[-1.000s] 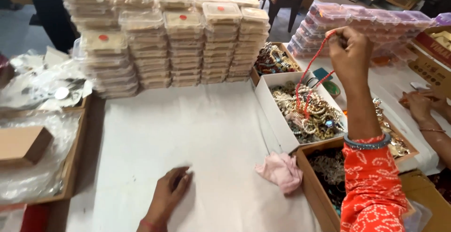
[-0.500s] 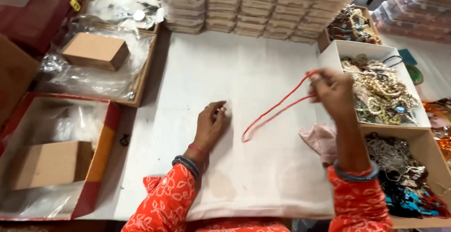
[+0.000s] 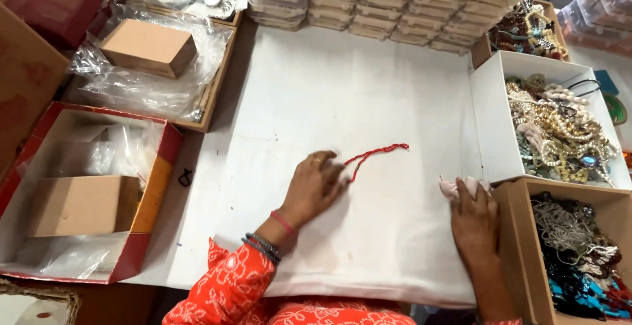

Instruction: Packing necklaces and jewelry into plastic containers and cloth pouches.

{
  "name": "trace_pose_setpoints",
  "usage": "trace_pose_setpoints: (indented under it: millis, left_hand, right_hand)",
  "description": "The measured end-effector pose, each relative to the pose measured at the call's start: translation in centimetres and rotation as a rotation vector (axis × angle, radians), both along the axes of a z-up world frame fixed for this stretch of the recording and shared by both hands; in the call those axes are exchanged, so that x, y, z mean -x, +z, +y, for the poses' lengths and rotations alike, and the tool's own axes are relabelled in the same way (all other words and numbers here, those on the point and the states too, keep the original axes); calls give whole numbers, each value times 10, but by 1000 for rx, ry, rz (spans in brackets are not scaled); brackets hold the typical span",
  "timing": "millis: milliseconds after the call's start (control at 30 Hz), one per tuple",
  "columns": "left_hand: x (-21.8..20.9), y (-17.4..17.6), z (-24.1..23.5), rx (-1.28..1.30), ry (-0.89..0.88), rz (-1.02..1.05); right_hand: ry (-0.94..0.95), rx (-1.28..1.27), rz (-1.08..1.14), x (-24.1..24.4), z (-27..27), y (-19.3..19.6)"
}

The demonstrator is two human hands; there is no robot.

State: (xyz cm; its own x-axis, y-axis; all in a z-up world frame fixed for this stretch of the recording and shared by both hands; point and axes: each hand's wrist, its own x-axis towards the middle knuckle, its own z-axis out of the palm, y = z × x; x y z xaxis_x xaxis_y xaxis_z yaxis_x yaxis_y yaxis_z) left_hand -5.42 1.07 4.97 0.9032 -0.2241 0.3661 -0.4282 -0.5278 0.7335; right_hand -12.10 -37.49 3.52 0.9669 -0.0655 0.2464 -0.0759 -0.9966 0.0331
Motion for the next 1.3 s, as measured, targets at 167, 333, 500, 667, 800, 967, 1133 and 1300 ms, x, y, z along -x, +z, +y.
trace_pose_setpoints:
  millis: [167, 333, 500, 667, 800, 967, 1133, 1300]
  left_hand:
    - [24, 0, 3, -213, -99, -57]
    - [23, -17, 2, -220, -85, -3]
    - [18, -13, 9, -228, -54, -13]
    - [17, -9, 12, -225, -42, 17]
    - [17, -9, 13, -203, -37, 35]
    - [15, -11, 16, -236, -54, 42]
    - [16, -10, 16, -223, -55, 25]
    - [17, -11, 15, -212, -52, 35]
  right_hand:
    - [51, -363, -126, -20, 54, 49]
    - [403, -513, -174, -56, 152, 5]
    - [892, -75, -263, -84, 172, 3]
    - [327, -131, -125, -146, 67, -13]
    - [201, -234, -141, -131, 73, 24]
    - [799, -161, -280, -70, 166, 4]
    - [718, -182, -162, -86, 141, 4]
    - [130, -397, -36, -118, 86, 31]
